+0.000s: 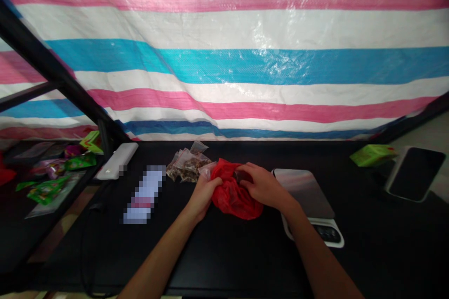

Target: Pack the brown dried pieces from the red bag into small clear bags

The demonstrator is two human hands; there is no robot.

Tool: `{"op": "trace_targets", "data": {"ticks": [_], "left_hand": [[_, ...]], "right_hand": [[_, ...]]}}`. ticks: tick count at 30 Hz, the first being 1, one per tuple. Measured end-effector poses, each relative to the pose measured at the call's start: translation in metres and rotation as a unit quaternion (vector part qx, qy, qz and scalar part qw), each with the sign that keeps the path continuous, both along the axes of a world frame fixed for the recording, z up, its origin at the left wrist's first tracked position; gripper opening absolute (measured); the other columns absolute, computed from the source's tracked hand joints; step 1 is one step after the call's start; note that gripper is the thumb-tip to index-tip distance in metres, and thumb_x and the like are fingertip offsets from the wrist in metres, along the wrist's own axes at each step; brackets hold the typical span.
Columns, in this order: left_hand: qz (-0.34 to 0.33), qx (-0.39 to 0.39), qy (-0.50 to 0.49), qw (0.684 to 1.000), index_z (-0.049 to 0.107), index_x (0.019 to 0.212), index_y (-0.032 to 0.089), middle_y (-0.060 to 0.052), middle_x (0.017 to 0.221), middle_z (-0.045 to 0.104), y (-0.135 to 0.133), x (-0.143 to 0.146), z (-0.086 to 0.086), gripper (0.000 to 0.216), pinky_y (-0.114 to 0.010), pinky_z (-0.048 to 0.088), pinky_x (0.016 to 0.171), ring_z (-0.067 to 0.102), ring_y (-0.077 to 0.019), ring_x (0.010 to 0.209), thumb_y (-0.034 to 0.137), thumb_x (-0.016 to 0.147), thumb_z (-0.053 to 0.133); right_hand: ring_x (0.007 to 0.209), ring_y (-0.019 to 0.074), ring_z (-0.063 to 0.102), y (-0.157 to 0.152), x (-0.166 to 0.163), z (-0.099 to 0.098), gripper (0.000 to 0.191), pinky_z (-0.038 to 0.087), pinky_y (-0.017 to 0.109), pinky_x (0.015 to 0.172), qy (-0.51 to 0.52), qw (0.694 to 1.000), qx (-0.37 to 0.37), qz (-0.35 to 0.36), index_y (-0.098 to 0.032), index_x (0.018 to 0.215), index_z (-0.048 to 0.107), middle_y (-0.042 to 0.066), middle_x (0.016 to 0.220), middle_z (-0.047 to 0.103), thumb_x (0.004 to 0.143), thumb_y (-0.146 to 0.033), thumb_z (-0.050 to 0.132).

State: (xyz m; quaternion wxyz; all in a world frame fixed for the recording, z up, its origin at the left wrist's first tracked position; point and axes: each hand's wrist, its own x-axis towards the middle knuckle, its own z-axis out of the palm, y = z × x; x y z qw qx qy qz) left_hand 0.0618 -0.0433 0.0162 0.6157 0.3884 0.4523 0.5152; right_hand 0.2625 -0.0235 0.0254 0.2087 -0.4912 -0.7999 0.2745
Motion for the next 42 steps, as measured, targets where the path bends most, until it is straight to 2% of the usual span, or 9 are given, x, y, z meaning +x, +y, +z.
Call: {"op": "trace_targets", "data": {"ticks": [5,9,13,19,23,25,31,37,42], "left_hand": [[0.085,0.157,0.184,0.967,0.055,0.108,0.021,-0.004,0.103,0.066,0.001,-0.004,-0.008,0.037,-0.035,0.050,0.093,0.065,-0.0202,0.097,0.017,0.074,0.071],[0.056,0.188,0.263,0.945,0.055,0.120,0.021,-0.006,0.114,0.065,-0.005,-0.006,-0.007,0.040,-0.036,0.047,0.098,0.064,-0.0216,0.105,0.025,0.083,0.070],[0.059,0.205,0.307,0.927,0.063,0.113,0.021,-0.007,0.112,0.066,-0.004,-0.008,-0.006,0.026,-0.037,0.046,0.098,0.063,-0.0238,0.107,0.027,0.088,0.065],[0.122,0.266,0.421,0.859,0.062,0.110,0.021,-0.009,0.108,0.063,-0.004,-0.008,-0.002,0.022,-0.040,0.048,0.096,0.061,-0.0254,0.105,0.028,0.090,0.064],[0.106,0.304,0.450,0.833,0.064,0.110,0.023,-0.009,0.110,0.064,-0.006,-0.008,0.001,0.025,-0.041,0.047,0.096,0.061,-0.0268,0.106,0.032,0.088,0.069],[0.088,0.315,0.455,0.828,0.065,0.111,0.023,-0.008,0.108,0.067,-0.006,-0.009,0.000,0.026,-0.040,0.047,0.093,0.061,-0.0265,0.104,0.031,0.087,0.070],[0.057,0.314,0.476,0.819,0.064,0.104,0.022,-0.006,0.101,0.070,-0.004,-0.013,-0.009,0.021,-0.039,0.044,0.086,0.062,-0.0259,0.096,0.020,0.084,0.068],[0.093,0.281,0.455,0.840,0.063,0.102,0.022,-0.006,0.098,0.068,-0.004,-0.011,-0.012,0.018,-0.038,0.045,0.085,0.062,-0.0252,0.094,0.023,0.084,0.068],[0.083,0.306,0.484,0.816,0.065,0.100,0.022,-0.006,0.097,0.069,-0.005,-0.012,-0.012,0.019,-0.039,0.044,0.086,0.059,-0.0268,0.097,0.018,0.082,0.067]], "right_hand": [[0.119,0.0217,0.061,0.008,0.010,0.005,0.033,0.045,0.038,0.109,0.125,0.992,-0.021,0.016,-0.021,0.116,0.071,0.008,0.127,0.066,0.086,-0.011,0.060],[0.128,0.0230,0.059,0.006,0.018,0.022,0.036,0.039,0.045,0.117,0.205,0.976,-0.067,0.014,-0.021,0.124,0.067,0.009,0.139,0.063,0.088,-0.018,0.063],[0.129,0.0258,0.059,0.002,0.025,0.034,0.031,0.040,0.049,0.116,0.215,0.969,-0.102,0.058,-0.021,0.123,0.069,0.011,0.138,0.065,0.092,-0.028,0.065],[0.147,0.0299,0.041,0.005,0.030,0.037,0.030,0.029,0.054,0.121,0.203,0.978,-0.037,0.035,-0.024,0.119,0.070,0.012,0.153,0.052,0.091,-0.035,0.069],[0.130,0.0259,0.058,-0.002,0.016,0.039,0.033,0.041,0.046,0.114,0.263,0.963,-0.022,0.052,-0.024,0.124,0.066,0.010,0.136,0.066,0.092,-0.029,0.068],[0.120,0.0239,0.063,-0.009,0.005,0.041,0.034,0.045,0.043,0.108,0.247,0.967,-0.018,0.066,-0.024,0.124,0.064,0.008,0.129,0.068,0.090,-0.025,0.068],[0.109,0.0242,0.061,-0.024,-0.023,0.044,0.032,0.043,0.042,0.103,0.127,0.988,0.072,0.046,-0.025,0.113,0.062,0.005,0.115,0.070,0.083,-0.013,0.067],[0.107,0.0244,0.060,-0.021,-0.022,0.041,0.030,0.042,0.040,0.098,0.092,0.988,0.114,0.045,-0.024,0.111,0.060,0.006,0.112,0.069,0.084,-0.012,0.066],[0.108,0.0248,0.062,-0.021,-0.026,0.034,0.029,0.044,0.039,0.097,0.075,0.990,0.111,0.055,-0.024,0.112,0.061,0.005,0.114,0.070,0.086,-0.019,0.073]]}}
